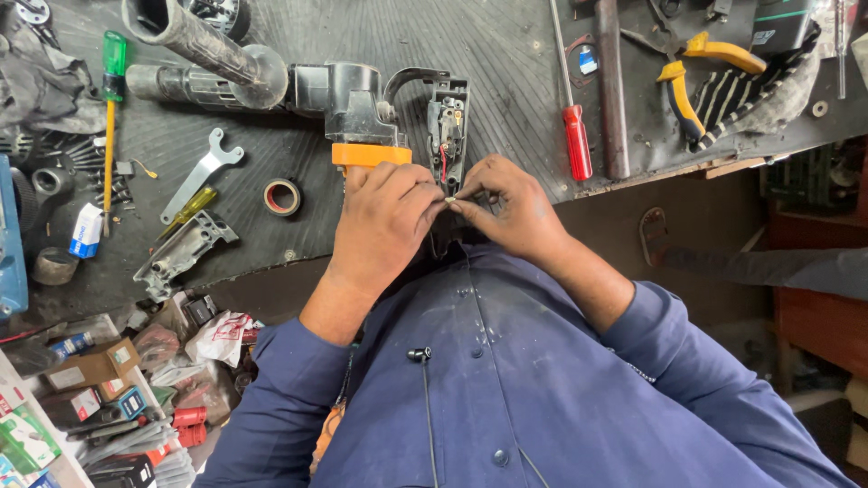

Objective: The person repairs a disassembled orange power tool on a cluttered workbench. They strip and twist the tool's power cord wires by hand, connect the wires to the switch inside the housing, secure components, and use a screwdriver to tighten screws while reassembling the tool's switch assembly.

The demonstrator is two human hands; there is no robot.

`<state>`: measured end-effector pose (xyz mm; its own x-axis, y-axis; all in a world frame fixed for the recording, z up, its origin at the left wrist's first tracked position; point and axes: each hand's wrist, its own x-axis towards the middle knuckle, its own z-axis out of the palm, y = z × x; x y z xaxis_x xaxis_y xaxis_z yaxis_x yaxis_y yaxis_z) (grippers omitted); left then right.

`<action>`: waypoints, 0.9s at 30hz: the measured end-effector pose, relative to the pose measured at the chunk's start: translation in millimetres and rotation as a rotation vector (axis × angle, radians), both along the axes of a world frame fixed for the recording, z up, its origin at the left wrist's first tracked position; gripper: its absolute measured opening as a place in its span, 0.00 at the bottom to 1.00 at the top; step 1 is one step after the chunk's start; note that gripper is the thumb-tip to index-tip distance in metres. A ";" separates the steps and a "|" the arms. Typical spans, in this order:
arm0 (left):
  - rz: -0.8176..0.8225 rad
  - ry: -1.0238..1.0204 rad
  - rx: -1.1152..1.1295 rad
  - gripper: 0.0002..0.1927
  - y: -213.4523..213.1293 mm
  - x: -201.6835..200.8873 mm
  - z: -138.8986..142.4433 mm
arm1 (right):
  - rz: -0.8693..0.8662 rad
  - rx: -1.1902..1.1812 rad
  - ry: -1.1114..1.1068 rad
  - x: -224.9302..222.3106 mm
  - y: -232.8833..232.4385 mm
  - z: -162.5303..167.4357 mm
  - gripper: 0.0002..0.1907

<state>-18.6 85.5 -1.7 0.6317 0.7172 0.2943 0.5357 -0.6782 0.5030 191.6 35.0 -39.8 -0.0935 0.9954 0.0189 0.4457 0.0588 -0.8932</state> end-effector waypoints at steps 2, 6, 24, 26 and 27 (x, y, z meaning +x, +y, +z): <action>-0.004 0.005 0.012 0.08 0.1 0.0 -0.2 | -0.004 -0.033 0.012 1.3 0.4 -0.6 0.10; -0.008 0.023 0.029 0.08 0.4 -1.3 0.0 | 0.005 0.144 -0.089 3.9 -4.1 3.5 0.13; -0.020 0.020 0.037 0.08 0.5 -4.9 -0.8 | 0.040 0.232 -0.302 -8.9 -3.8 19.1 0.10; -0.024 0.007 0.034 0.09 0.9 -6.0 0.0 | 0.010 0.157 -0.220 -10.1 -4.3 17.6 0.10; -0.024 -0.020 0.015 0.10 0.9 -6.4 0.3 | -0.005 0.122 -0.180 -10.2 -4.3 16.4 0.10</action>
<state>-25.0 86.5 -1.4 0.6425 0.6975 0.3172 0.5094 -0.6980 0.5032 181.4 30.7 -23.4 -0.1013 0.9873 0.1227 0.5977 0.1590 -0.7858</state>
